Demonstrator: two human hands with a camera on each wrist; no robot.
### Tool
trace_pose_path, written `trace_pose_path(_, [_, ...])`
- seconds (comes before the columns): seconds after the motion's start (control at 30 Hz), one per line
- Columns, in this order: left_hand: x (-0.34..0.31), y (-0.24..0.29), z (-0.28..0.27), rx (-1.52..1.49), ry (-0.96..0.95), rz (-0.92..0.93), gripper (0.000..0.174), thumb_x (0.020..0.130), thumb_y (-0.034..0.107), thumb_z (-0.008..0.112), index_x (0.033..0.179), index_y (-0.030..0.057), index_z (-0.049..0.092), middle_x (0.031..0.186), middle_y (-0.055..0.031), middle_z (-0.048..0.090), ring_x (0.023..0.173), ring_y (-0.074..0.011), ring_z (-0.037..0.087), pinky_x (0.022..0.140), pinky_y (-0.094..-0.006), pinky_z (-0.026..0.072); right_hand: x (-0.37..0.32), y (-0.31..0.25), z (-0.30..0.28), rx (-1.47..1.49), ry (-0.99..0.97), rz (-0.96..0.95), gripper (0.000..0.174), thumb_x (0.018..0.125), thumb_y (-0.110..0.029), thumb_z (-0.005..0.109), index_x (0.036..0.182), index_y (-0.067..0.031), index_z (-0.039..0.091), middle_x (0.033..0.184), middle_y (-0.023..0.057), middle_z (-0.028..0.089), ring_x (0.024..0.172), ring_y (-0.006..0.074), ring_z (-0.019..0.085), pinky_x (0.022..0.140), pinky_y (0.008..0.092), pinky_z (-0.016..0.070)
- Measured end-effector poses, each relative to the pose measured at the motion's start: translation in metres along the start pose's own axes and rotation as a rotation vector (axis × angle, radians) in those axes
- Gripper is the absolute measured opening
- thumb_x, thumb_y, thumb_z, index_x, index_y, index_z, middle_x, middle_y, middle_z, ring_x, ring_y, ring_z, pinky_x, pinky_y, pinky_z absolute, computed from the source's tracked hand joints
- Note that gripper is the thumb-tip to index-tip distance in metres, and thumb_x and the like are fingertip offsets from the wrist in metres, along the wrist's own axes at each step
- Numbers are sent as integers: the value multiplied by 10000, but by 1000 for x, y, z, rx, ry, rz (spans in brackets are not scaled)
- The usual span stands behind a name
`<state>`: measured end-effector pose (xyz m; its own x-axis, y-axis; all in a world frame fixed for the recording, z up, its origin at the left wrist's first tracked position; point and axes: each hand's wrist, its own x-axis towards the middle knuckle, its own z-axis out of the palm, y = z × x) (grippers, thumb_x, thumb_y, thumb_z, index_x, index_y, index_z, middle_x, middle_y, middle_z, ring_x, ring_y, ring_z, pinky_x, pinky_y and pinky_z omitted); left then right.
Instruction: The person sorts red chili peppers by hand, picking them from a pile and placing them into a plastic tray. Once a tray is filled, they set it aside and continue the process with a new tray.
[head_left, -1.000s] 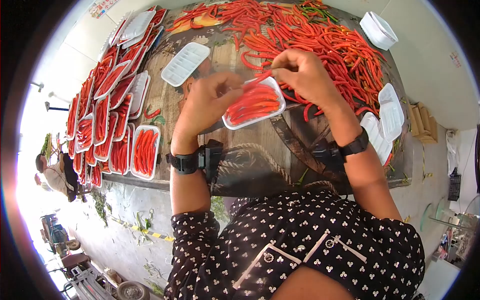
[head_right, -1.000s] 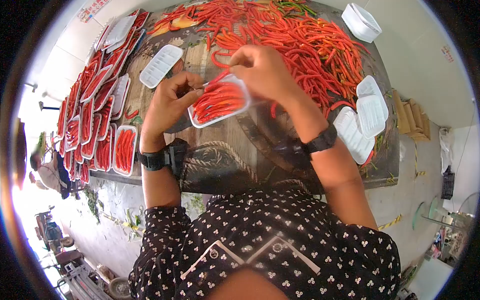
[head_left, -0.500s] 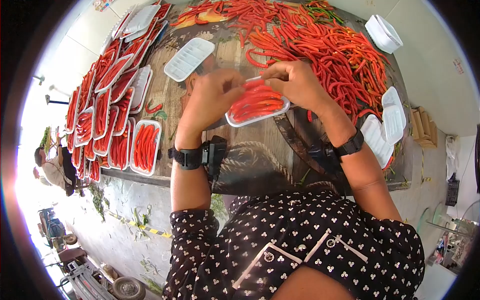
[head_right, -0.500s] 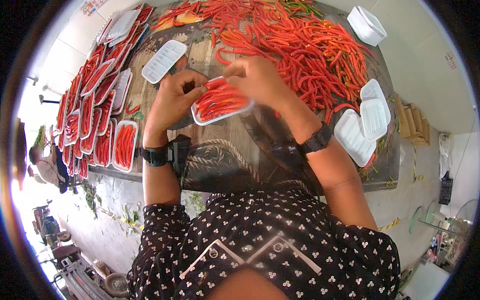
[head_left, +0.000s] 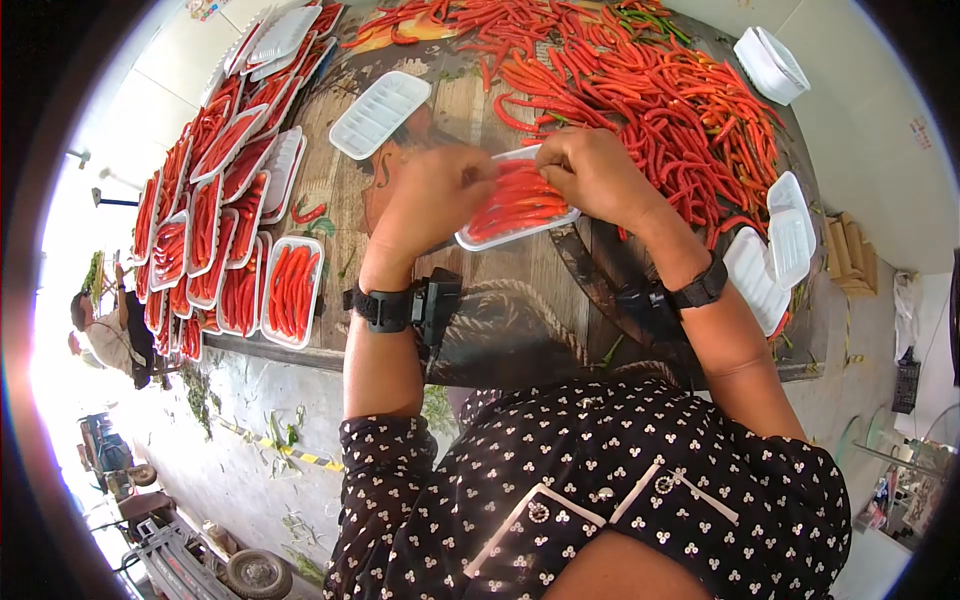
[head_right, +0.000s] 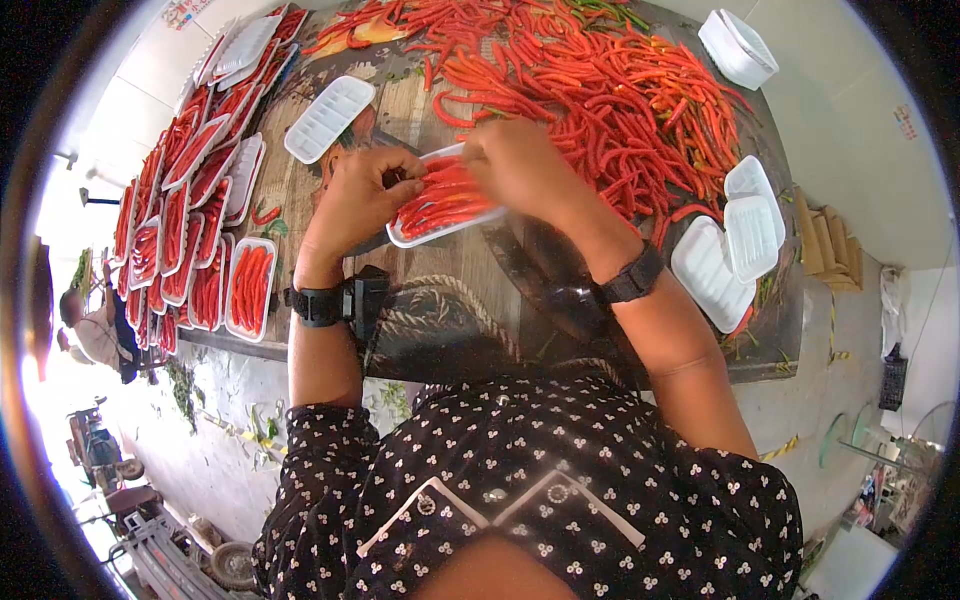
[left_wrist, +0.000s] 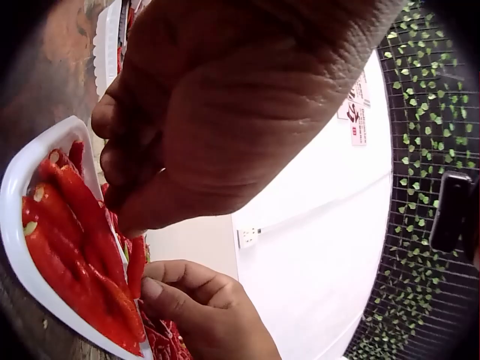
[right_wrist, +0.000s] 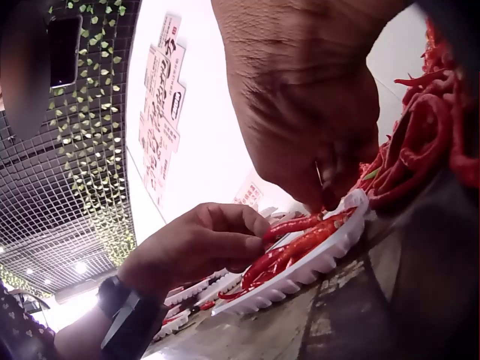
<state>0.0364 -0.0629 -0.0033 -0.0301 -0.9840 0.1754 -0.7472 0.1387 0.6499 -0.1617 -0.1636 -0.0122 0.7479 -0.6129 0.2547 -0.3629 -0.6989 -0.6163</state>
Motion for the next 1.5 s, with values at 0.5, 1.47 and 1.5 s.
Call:
trace_pose_path(0.5, [2, -1, 4, 5, 2, -9, 100, 784, 11, 672, 876, -28, 665, 800, -130, 680, 752, -199, 664, 712, -325, 506, -3, 3, 7, -28, 30, -55, 105, 792, -22, 670, 888, 21, 680, 825, 156, 647, 723, 284, 661, 668, 365, 510])
trace_pose_path(1.47, [-45, -24, 4, 97, 248, -196, 307, 706, 110, 651, 1006, 44, 649, 1143, -215, 557, 1092, -412, 485, 915, -491, 408, -10, 19, -3, -61, 66, 63, 218, 869, -114, 626, 1040, 21, 629, 800, 201, 677, 752, 347, 668, 672, 401, 496])
trace_pose_path(1.5, [-45, -25, 8, 80, 257, -190, 290, 685, 114, 664, 965, 41, 663, 1183, -217, 530, 1147, -424, 445, 945, -508, 381, -10, 19, -3, -61, 61, 52, 218, 869, -114, 626, 1040, 21, 629, 800, 201, 677, 752, 347, 668, 672, 401, 496])
